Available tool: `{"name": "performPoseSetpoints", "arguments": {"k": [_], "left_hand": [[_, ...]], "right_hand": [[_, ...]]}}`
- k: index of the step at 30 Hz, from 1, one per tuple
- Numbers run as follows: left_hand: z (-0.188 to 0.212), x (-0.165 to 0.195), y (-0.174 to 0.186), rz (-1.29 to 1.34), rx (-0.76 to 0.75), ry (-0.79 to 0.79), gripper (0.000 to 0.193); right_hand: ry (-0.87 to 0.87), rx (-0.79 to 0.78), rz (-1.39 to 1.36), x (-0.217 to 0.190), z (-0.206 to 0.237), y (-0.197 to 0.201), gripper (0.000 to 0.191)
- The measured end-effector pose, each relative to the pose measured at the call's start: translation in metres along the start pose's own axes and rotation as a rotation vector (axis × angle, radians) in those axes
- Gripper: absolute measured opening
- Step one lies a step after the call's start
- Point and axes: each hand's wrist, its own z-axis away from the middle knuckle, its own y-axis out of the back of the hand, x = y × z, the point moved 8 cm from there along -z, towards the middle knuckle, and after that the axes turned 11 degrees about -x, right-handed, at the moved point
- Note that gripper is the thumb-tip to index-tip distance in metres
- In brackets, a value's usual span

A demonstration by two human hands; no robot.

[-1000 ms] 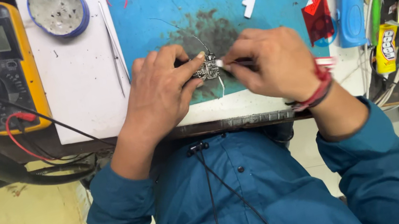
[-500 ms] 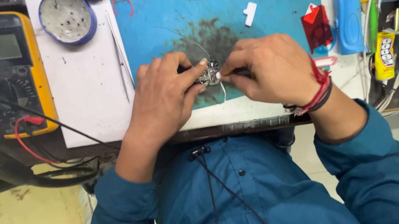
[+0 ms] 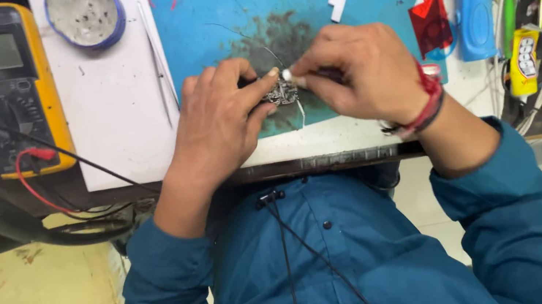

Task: The person solders a small circuit board at a repair bench, holding the board with tweezers in one hand and a soldering iron in the other. They set the board down to clean or reposition components with a small tool, then resume soldering and touch up joints, occasionally brushing the board.

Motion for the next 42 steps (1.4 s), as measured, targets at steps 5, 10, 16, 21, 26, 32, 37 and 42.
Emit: {"name": "performPoseSetpoints", "arguments": {"k": [5, 10, 16, 21, 26, 32, 37, 42], "left_hand": [[0.000, -0.001, -0.001, -0.002, 0.006, -0.001, 0.038], [-0.002, -0.001, -0.002, -0.006, 0.008, -0.006, 0.040], [-0.002, -0.003, -0.003, 0.001, -0.004, 0.003, 0.041], [-0.003, -0.002, -0.002, 0.017, 0.000, -0.001, 0.040], [-0.003, -0.002, -0.001, 0.023, -0.002, 0.001, 0.040], [-0.005, -0.003, -0.001, 0.016, -0.017, 0.001, 0.039], [-0.002, -0.003, -0.003, 0.005, -0.007, -0.011, 0.040], [0.000, -0.003, -0.006, 0.014, 0.007, -0.018, 0.039]], "right_hand": [[-0.035, -0.038, -0.015, 0.005, -0.001, 0.000, 0.008], [0.018, -0.037, -0.077, 0.000, 0.000, -0.004, 0.008], [0.011, -0.050, -0.049, -0.006, 0.000, -0.010, 0.009], [-0.010, -0.085, -0.025, -0.009, -0.003, -0.014, 0.006], [-0.005, -0.083, -0.023, -0.014, -0.007, -0.013, 0.008], [-0.011, -0.122, -0.036, -0.011, -0.006, -0.018, 0.008], [0.008, -0.084, -0.007, -0.016, -0.005, -0.012, 0.009], [-0.015, -0.220, 0.065, -0.013, -0.007, 0.001, 0.010]]}}
